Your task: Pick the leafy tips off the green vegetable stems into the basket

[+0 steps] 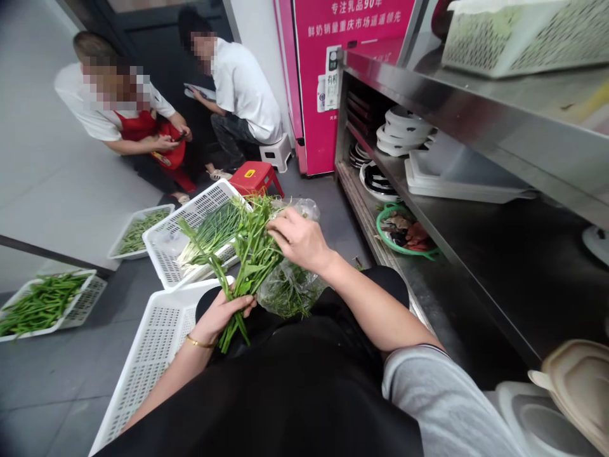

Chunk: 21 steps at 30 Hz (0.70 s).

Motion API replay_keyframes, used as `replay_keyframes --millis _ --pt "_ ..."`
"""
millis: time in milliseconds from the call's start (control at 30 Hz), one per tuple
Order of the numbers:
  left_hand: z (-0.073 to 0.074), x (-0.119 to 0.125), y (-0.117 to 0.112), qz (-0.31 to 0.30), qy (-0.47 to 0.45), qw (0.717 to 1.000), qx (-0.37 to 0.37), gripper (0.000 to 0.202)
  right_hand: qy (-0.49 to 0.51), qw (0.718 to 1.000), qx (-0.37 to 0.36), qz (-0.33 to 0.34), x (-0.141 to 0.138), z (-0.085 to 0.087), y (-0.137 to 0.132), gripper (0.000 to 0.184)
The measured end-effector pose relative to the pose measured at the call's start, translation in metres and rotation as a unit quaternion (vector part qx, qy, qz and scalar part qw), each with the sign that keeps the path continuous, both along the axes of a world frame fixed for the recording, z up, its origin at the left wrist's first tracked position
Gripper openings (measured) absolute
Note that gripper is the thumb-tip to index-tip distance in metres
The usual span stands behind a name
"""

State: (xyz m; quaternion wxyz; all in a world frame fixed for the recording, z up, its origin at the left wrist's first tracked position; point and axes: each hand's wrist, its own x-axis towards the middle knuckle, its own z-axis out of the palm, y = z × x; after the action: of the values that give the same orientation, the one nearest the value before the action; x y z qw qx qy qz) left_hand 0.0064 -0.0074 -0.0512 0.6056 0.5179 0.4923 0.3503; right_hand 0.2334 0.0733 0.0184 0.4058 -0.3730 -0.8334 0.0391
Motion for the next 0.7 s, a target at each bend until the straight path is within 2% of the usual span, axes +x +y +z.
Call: replay_keyframes --millis 67,200,267,367,433,500,567,600,633,700 --pt "0.003 0.001 -0.002 -0.02 0.003 1.0 0.005 0.015 -0.008 1.0 0.018 -0.016 -0.001 0.001 0.004 0.024" --pt "0.004 0.002 -0.005 -0.044 -0.002 0.999 0.006 0.015 -0.157 0.987 0.032 0.011 -0.009 0.004 0.011 0.024" --pt "0.003 0.003 -0.006 -0.052 -0.005 0.999 -0.001 0.017 -0.21 0.977 0.027 0.001 -0.013 0.003 0.013 0.026" --pt "0.0 0.005 -0.007 -0.056 -0.006 0.998 -0.012 0.019 -0.233 0.972 0.033 -0.023 -0.017 -0.001 0.012 0.03" --pt "-0.003 0.005 -0.007 -0.048 -0.002 0.999 -0.01 0.019 -0.227 0.973 0.039 -0.017 -0.02 -0.005 0.01 0.026" --pt "-0.006 0.005 -0.007 -0.038 0.005 0.999 -0.002 0.018 -0.175 0.984 0.021 -0.014 -0.022 -0.009 0.008 0.018" --pt "-0.009 0.005 -0.007 -0.034 0.013 0.999 0.005 0.017 -0.05 0.998 -0.037 -0.02 -0.022 -0.012 0.011 0.012" --pt "-0.01 0.005 -0.008 -0.033 0.016 0.999 0.009 0.016 0.038 0.996 -0.079 -0.024 -0.019 -0.012 0.014 0.01" --pt "-0.011 0.004 -0.008 -0.034 0.019 0.999 0.012 0.016 0.132 0.983 -0.127 -0.024 -0.013 -0.011 0.019 0.01" --pt "-0.011 0.002 -0.008 -0.038 0.029 0.999 0.02 0.016 0.31 0.928 -0.208 -0.019 0.008 -0.005 0.03 0.011"
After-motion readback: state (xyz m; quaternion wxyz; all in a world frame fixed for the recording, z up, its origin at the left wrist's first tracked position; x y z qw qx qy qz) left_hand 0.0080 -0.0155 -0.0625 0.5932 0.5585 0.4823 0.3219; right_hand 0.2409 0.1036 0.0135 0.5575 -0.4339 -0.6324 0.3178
